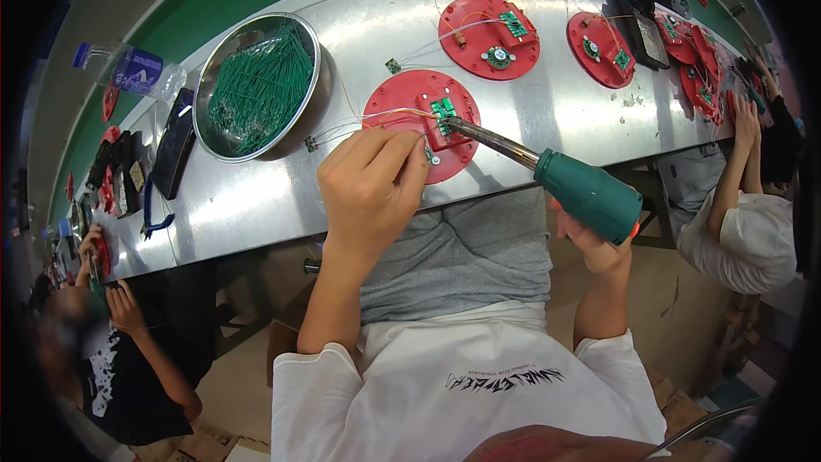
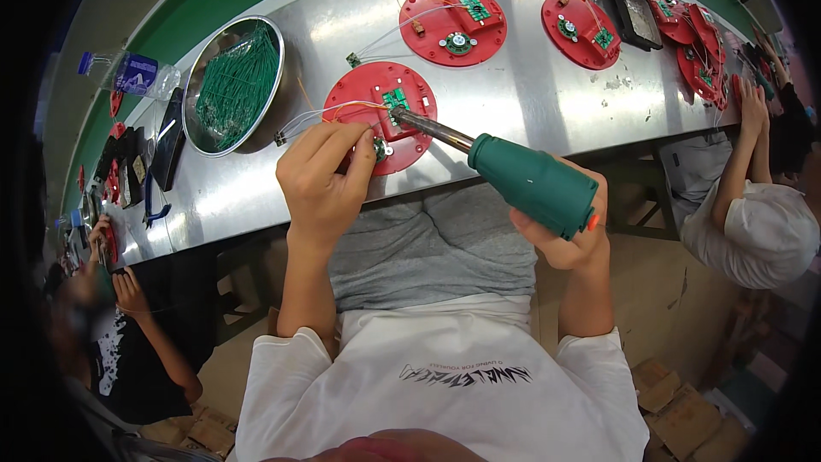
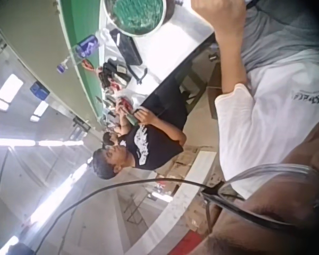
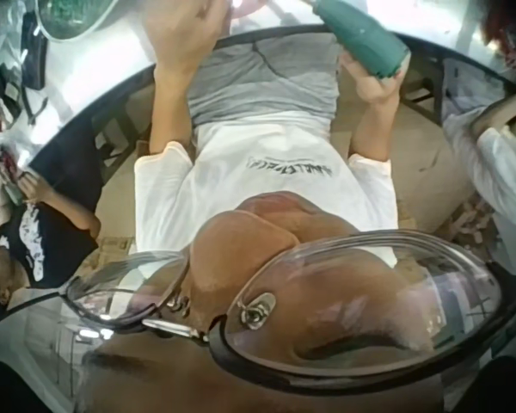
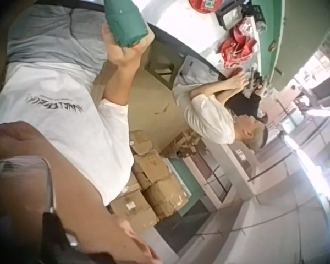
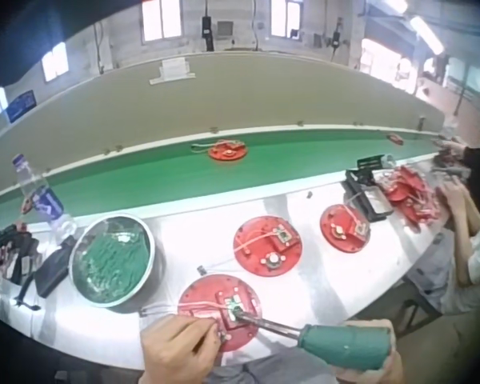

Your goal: Soldering wires onto small circular circuit boards on a factory assembly line.

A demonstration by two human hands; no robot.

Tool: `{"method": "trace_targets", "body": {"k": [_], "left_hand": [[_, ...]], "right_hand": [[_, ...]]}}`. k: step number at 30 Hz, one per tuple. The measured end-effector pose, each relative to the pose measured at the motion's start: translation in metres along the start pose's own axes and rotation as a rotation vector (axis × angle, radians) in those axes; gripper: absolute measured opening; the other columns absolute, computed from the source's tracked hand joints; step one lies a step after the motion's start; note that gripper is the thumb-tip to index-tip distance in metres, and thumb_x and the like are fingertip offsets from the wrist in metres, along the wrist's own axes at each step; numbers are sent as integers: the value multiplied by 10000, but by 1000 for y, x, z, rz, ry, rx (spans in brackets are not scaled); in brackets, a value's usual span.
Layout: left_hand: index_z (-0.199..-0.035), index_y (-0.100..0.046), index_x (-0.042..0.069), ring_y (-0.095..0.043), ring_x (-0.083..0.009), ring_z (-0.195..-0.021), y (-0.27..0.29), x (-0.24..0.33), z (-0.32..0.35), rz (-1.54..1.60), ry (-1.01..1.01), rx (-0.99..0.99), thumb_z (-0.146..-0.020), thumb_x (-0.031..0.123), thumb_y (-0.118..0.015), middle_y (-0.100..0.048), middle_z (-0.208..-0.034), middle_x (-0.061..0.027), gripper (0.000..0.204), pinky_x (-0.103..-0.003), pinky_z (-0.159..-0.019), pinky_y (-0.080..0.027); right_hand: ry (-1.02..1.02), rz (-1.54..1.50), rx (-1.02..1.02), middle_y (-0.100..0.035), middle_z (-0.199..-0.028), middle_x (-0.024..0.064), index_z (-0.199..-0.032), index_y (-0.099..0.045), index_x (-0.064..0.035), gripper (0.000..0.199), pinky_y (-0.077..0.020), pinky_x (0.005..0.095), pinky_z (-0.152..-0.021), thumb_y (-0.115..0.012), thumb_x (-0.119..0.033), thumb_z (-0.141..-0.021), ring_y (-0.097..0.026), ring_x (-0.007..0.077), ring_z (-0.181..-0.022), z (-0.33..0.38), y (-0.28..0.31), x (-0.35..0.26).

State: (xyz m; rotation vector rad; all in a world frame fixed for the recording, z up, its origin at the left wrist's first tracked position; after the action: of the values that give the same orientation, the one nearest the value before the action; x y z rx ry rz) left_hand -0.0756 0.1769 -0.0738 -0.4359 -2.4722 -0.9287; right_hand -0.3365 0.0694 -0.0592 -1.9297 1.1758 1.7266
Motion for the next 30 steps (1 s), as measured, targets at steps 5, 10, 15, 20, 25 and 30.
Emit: {"method": "trace_targets", "body": {"k": [5, 10, 15, 20, 25, 30], "left_hand": [[-826, -707, 27, -610, -250, -593, -1, 1, 1, 4, 10, 0, -732, 16, -738, -658, -744, -82, 100, -347, -540, -475], [-820, -705, 28, -612, -251, -588, -2, -1, 1, 2, 52, -15, -729, 14, -742, -654, -734, -76, 99, -346, -539, -477], [-813, -700, 28, -612, -248, -590, -3, -2, 1, 0, 35, -5, -723, 14, -744, -652, -731, -74, 102, -347, -538, -478], [-808, -695, 29, -609, -246, -588, -3, 0, -1, 11, 28, -13, -716, 14, -742, -645, -723, -71, 104, -348, -538, -476], [-811, -694, 30, -603, -248, -586, -2, -1, 0, -2, 26, -19, -717, 19, -739, -643, -724, -68, 104, -346, -544, -475], [-836, -694, 21, -611, -255, -613, -1, -1, -1, 14, 13, -29, -728, 20, -737, -652, -755, -74, 116, -350, -559, -483]], "right_hand": [[15, 11, 3, -666, -790, 115, -905, -678, 32, 248, -513, 305, -620, -742, -35, -674, -645, 245, -640, 2, 0, 2], [-215, -98, 59, -682, -778, 92, -957, -685, 53, 254, -502, 287, -579, -735, -26, -720, -637, 156, -618, 5, 4, 0], [-189, -304, 36, -686, -847, 131, -1053, -660, 79, 275, -483, 263, -534, -665, -26, -799, -617, 153, -603, -4, 1, -9], [-79, -374, 120, -674, -952, 193, -1154, -630, 89, 321, -476, 271, -510, -603, -23, -855, -600, 171, -586, -1, 9, -7], [-93, -355, 107, -671, -980, 200, -1179, -627, 87, 352, -475, 274, -507, -642, -89, -875, -597, 179, -588, -2, 10, -7], [-102, -359, 131, -675, -1001, 207, -1187, -626, 87, 375, -478, 274, -510, -653, -128, -882, -601, 181, -593, 0, 10, -6]]}}
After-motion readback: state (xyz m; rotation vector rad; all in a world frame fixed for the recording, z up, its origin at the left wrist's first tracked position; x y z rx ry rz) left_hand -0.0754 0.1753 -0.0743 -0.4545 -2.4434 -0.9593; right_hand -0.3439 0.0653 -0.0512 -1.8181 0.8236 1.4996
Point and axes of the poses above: each hand's wrist, its own z-axis away from the middle knuckle, its own y-axis out of the back of the hand, x = y × z, the point moved 2 cm from there along -z, towards the middle knuckle
